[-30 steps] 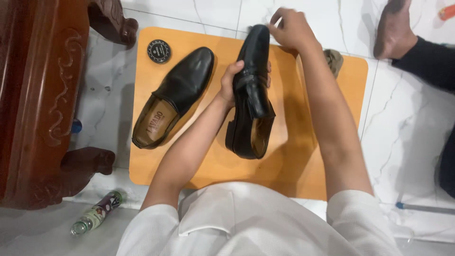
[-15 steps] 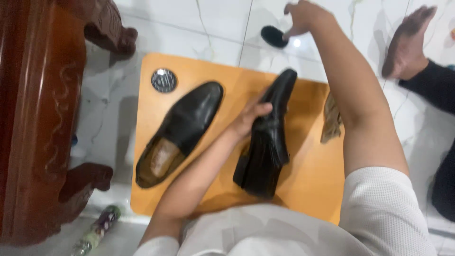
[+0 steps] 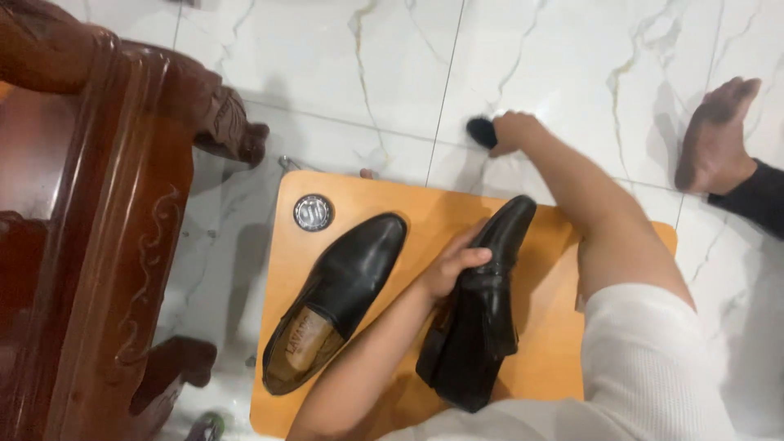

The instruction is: The person polishes a black leather shoe using a small brush and a cloth. They hold the shoe on a small wooden table, apply polish with the brush, and wipe the surface with the cloth.

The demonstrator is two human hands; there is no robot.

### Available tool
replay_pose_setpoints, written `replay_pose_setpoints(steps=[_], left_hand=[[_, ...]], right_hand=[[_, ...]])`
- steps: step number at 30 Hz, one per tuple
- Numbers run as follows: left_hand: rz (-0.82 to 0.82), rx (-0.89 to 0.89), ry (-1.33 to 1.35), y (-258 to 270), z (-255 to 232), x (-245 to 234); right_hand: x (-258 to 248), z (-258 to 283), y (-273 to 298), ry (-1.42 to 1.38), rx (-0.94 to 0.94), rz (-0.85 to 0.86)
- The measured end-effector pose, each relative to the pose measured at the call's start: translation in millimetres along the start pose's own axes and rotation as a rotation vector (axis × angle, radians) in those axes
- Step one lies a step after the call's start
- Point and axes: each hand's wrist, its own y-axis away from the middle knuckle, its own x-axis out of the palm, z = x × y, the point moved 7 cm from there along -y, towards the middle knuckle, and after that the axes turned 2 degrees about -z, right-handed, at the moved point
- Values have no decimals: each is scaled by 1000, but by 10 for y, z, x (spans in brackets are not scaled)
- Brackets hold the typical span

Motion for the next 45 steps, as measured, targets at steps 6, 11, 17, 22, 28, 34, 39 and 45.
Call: replay_pose_setpoints(steps=[6, 11, 17, 22, 28, 34, 39, 45], left_hand=[[-68, -34, 69, 33, -17, 64], [-126, -25, 231, 105, -61, 172], [-51, 149, 394, 25, -13, 95], [-98, 116, 566, 54, 90, 4], [2, -52, 533, 95, 57, 142], [-160, 43, 435, 120, 33, 61], [-190, 17, 354, 174, 100, 27], [-177, 18, 271, 18, 317, -174]], right_hand=[[-540, 124, 206, -15, 39, 60], [-1284, 197, 982, -113, 116, -49], [-1532, 55, 1949, -28, 22, -284], [-1768, 148, 3454, -357, -41, -407], [-1452, 194, 3985, -1044, -281, -432], [-1450, 732, 4284, -740, -84, -296], [-1273, 917, 4241, -696, 173, -598], [-1339, 1167, 4187, -705, -44, -973]])
